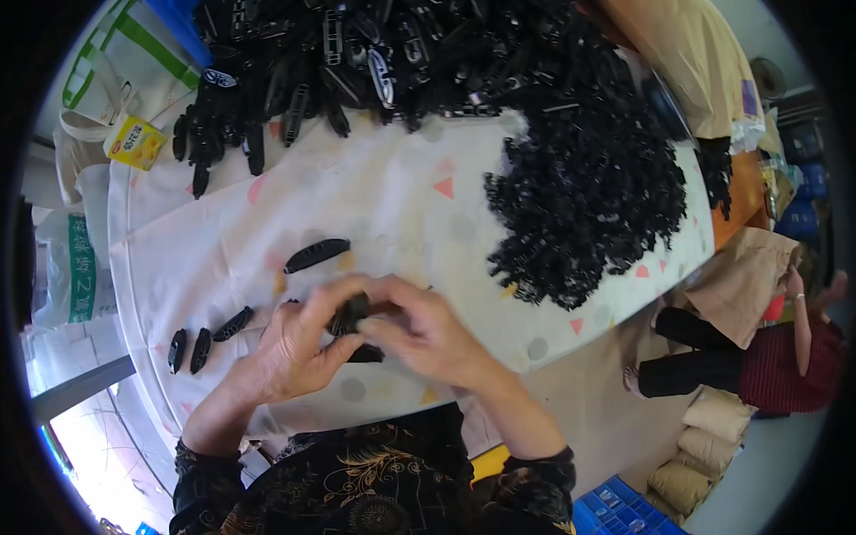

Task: The worker is manually assembling small black plastic components at a workbench in a factory.

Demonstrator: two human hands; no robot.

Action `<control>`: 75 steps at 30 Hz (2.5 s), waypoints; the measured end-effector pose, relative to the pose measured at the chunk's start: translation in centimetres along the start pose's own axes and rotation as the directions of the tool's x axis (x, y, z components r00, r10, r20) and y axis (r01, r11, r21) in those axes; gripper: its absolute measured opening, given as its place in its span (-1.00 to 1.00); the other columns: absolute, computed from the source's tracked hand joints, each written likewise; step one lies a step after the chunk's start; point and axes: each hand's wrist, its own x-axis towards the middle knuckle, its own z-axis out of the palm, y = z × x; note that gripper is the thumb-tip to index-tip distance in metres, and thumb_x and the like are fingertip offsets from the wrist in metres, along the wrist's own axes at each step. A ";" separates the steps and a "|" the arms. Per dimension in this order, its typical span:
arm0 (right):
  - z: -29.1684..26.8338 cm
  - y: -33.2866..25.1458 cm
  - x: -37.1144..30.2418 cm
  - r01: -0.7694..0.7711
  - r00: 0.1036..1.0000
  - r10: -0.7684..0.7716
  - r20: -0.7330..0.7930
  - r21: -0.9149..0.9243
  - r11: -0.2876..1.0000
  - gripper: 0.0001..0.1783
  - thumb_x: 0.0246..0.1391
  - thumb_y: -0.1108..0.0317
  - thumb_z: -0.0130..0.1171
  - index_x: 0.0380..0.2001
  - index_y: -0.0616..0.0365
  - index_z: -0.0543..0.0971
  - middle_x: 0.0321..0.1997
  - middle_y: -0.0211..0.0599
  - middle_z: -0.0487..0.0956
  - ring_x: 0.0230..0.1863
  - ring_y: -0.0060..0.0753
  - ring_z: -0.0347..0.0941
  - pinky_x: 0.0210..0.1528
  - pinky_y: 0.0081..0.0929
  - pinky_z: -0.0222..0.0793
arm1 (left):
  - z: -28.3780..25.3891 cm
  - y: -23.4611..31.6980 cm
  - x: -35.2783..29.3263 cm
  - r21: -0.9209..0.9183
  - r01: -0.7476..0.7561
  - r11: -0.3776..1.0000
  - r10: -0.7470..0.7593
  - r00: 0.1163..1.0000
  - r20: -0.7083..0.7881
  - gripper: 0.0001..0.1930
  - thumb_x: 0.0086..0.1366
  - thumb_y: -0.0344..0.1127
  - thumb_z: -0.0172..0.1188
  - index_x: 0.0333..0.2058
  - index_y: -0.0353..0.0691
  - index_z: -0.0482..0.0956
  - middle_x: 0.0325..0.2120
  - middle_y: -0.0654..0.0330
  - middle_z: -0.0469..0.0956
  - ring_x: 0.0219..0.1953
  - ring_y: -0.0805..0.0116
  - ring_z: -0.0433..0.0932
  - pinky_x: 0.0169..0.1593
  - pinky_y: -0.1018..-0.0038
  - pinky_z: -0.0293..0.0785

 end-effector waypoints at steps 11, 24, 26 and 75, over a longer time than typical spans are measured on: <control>-9.5 -1.2 1.8 -0.284 0.824 -0.548 -0.146 -0.943 -0.175 -0.78 -0.18 0.44 0.25 -0.39 0.10 0.47 -0.30 -0.34 0.42 -0.26 -0.25 0.32 -0.26 -0.30 0.14 | -8.7 -5.6 12.1 0.868 -0.164 0.469 0.496 0.862 -0.105 -0.64 0.00 -0.55 0.07 -0.19 -0.07 0.50 -0.27 0.16 0.46 -0.16 0.15 0.46 -0.08 0.28 0.37; -7.0 -0.9 -1.1 0.263 0.906 -0.147 -0.397 0.256 0.930 -0.88 0.17 0.36 0.08 -0.23 0.05 0.43 -0.37 -0.28 0.53 -0.42 -0.53 0.45 -0.38 -0.62 0.37 | -4.9 -5.6 9.1 0.668 -0.226 0.709 0.435 0.886 -0.161 -0.77 0.15 -0.36 0.14 -0.19 -0.19 0.43 -0.34 0.07 0.52 -0.30 0.00 0.51 -0.26 0.27 0.43; -6.4 -0.7 -2.0 0.259 0.942 -0.134 -0.306 0.416 0.872 -0.90 0.18 0.38 0.05 -0.22 0.05 0.44 -0.33 -0.24 0.53 -0.40 -0.52 0.47 -0.36 -0.63 0.41 | -3.3 -4.2 7.0 0.617 -0.191 0.763 0.378 0.907 -0.186 -0.77 0.15 -0.36 0.15 -0.19 -0.20 0.43 -0.35 0.06 0.53 -0.30 0.00 0.51 -0.24 0.27 0.43; -0.6 -1.4 -10.5 0.408 0.848 -0.487 0.210 -0.845 0.347 -0.82 -0.12 0.48 0.18 -0.36 0.13 0.48 -0.32 -0.26 0.36 -0.34 -0.24 0.44 -0.36 -0.37 0.40 | 10.1 0.0 -4.7 -0.562 0.185 0.806 -0.125 0.982 0.144 -0.57 0.18 -0.55 -0.02 0.07 -0.35 0.30 -0.24 0.18 0.49 -0.29 0.49 0.46 -0.26 0.56 0.41</control>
